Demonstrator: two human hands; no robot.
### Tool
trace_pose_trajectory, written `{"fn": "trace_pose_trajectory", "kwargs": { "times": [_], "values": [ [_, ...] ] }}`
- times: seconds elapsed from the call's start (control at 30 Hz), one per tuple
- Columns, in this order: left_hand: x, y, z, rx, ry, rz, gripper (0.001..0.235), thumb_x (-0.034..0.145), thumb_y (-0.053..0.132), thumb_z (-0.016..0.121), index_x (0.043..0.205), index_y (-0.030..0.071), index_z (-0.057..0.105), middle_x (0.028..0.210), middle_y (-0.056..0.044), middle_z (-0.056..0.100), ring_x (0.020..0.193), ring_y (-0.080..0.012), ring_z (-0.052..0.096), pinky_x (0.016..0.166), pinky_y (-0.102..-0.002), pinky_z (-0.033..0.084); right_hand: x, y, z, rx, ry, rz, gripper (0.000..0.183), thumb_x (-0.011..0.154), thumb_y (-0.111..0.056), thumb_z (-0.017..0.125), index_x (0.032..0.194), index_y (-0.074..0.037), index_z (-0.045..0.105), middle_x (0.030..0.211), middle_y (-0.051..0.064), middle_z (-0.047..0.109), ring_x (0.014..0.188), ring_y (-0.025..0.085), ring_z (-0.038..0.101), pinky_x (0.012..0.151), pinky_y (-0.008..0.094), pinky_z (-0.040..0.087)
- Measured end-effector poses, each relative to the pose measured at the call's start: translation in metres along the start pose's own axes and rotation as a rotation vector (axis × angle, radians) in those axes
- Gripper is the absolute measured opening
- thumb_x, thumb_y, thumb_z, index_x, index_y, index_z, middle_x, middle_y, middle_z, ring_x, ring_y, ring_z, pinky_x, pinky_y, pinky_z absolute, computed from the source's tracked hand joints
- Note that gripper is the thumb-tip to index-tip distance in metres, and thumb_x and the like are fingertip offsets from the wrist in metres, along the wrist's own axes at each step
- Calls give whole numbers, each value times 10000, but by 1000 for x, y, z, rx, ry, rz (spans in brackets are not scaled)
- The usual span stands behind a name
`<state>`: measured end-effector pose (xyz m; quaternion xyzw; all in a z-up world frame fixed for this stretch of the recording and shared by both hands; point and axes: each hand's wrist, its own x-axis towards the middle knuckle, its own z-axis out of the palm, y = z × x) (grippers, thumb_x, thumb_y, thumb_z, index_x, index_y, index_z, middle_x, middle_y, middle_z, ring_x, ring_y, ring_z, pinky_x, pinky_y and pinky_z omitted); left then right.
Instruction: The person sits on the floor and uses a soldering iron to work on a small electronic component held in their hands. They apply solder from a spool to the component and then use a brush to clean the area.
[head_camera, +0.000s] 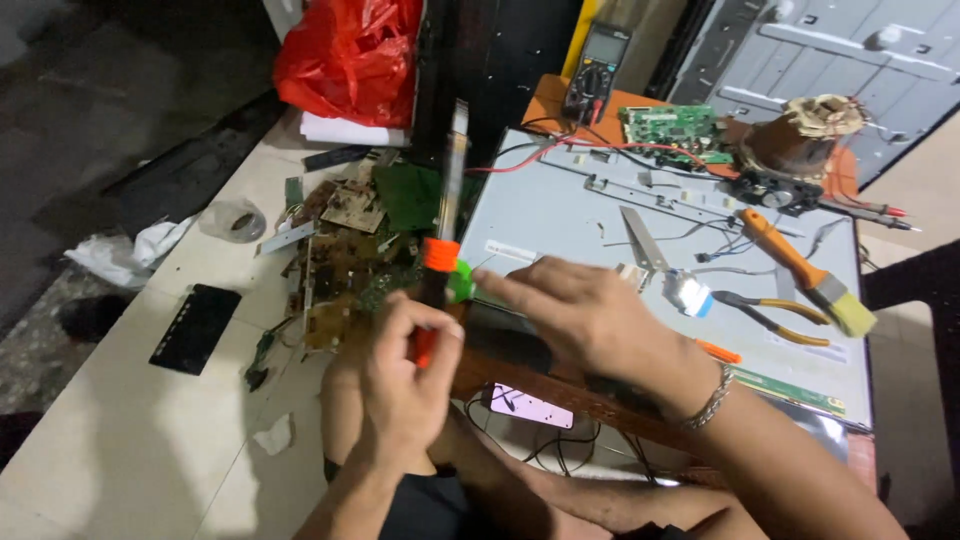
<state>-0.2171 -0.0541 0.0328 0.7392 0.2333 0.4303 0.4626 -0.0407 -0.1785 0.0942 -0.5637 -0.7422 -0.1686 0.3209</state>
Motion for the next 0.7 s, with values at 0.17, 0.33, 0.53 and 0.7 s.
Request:
{"fn": "trace_pose_trajectory", "kwargs": {
  "times": [0.17, 0.33, 0.53, 0.7],
  "values": [
    [-14, 18, 12, -45, -152, 78, 79, 883, 112, 699, 853, 102, 627, 835, -76, 609, 766, -228, 618, 738, -334, 518, 4, -22, -8, -1, -140, 19, 373, 1023, -82, 587, 1387, -5, 592, 961, 178, 693, 783, 330, 674, 685, 438, 564],
    [-21, 32, 7, 7, -209, 52, 72, 880, 146, 691, 828, 151, 642, 789, 26, 644, 626, -121, 604, 592, -265, 486, -26, -20, 13, -44, -105, 91, 352, 1072, 4, 509, 1418, -29, 565, 1009, 126, 681, 777, 276, 618, 714, 404, 562],
    [10, 8, 5, -92, -89, 288, 41, 954, 10, 550, 941, 47, 562, 1146, -212, 680, 1183, -364, 671, 1034, -438, 554, -59, -17, 23, -2, 152, 443, 333, 887, 5, 763, 1173, -85, 617, 931, 54, 603, 757, 206, 567, 668, 329, 465],
    [60, -62, 45, 334, 54, 385, 43, 969, 104, 584, 936, 77, 575, 961, -152, 662, 923, -379, 665, 842, -468, 528, -85, -6, 17, 85, 381, 646, 487, 845, -625, 680, 1067, -196, 743, 832, -28, 736, 738, 171, 713, 790, 308, 557]
  ]
}}
